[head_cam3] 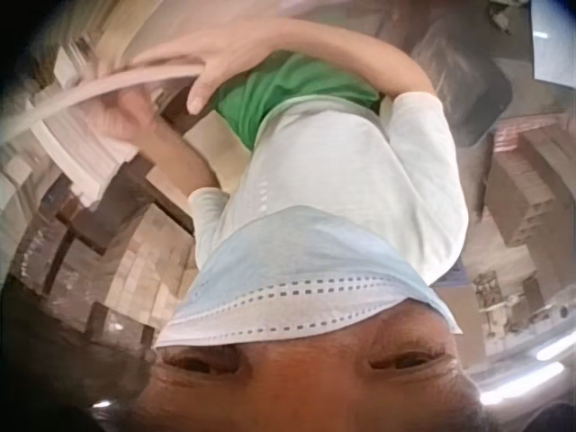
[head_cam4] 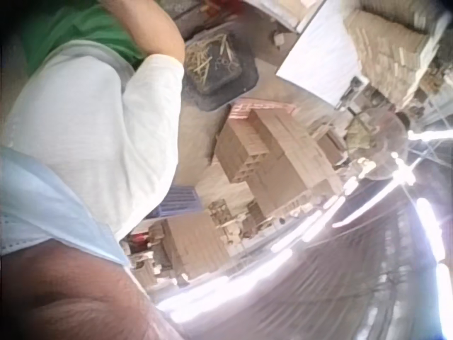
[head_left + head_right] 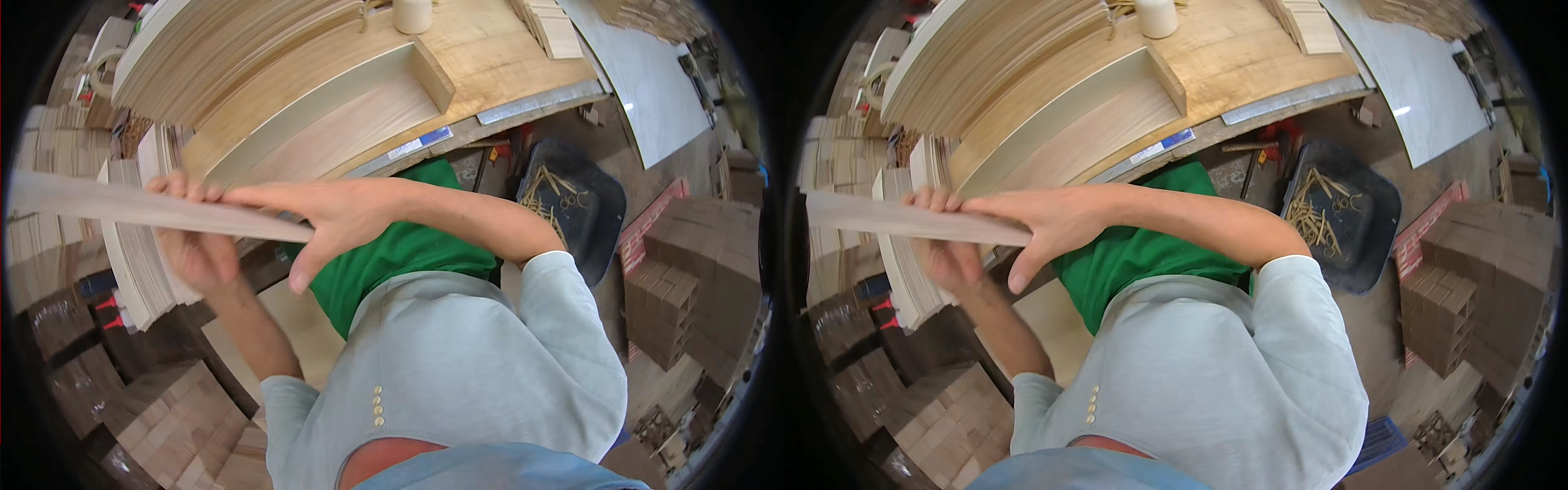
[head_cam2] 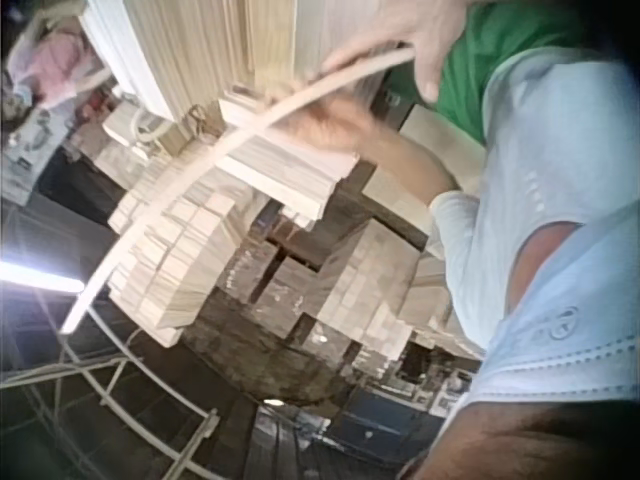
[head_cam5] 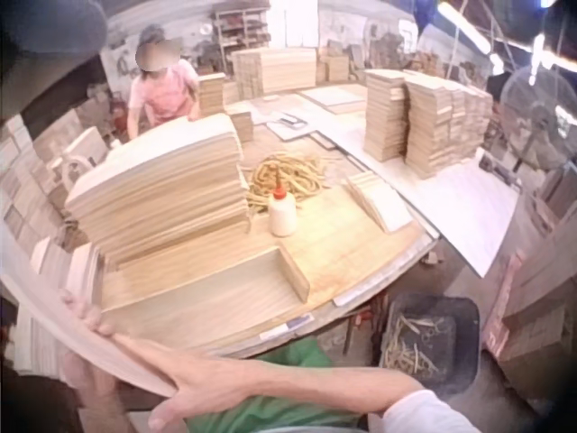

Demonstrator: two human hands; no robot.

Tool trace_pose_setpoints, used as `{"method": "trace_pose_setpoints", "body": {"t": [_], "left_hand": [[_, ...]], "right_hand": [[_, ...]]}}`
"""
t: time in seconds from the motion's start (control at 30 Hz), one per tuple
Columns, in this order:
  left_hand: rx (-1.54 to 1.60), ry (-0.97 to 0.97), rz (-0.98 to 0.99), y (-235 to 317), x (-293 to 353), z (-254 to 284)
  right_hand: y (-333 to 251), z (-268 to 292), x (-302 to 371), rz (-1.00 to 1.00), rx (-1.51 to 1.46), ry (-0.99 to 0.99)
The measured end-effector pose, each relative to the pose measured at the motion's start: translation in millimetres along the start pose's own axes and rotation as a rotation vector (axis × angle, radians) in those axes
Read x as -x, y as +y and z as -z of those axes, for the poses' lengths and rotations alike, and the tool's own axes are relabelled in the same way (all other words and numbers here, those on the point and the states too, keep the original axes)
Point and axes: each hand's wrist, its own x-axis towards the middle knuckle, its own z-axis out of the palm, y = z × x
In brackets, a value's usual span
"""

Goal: Applying glue to wood components and assembling them into rectangular boxes.

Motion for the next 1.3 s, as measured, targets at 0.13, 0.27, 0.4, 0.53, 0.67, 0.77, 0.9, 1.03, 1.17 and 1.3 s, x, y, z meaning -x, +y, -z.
{"method": "trace_pose_setpoints", "body": {"t": [0.13,0.27,0.4,0.53,0.67,0.77,0.9,1.03,1.17,1.3], "left_hand": [[-0.051,0.066,-0.116,-33,15,7],[-1.123,0.139,0.178,-38,38,-27],[-1.686,-0.493,-0.485,15,37,-74],[-2.047,-0.502,-0.384,35,-10,-59],[-1.942,-0.622,0.092,42,-23,-6],[-1.892,-0.590,0.289,27,-30,-7],[-1.892,-0.506,0.286,21,-40,6],[-1.859,-0.431,0.366,13,-45,18],[-1.838,-0.491,0.361,-1,-48,21],[-1.838,-0.469,0.381,-9,-47,14]], "right_hand": [[-4,12,6,-0.045,-0.008,0.018],[-40,66,40,-0.185,0.600,0.128],[-67,95,57,-0.298,0.849,0.223],[-65,109,67,-0.287,1.233,0.124],[-50,119,60,-0.246,1.182,0.064],[-40,123,69,-0.286,1.185,0.080],[-43,156,92,-0.233,1.152,0.141],[-59,174,103,-0.450,1.114,0.128],[-52,178,105,-0.532,1.023,0.000],[-48,179,102,-0.516,0.960,0.004]]}}
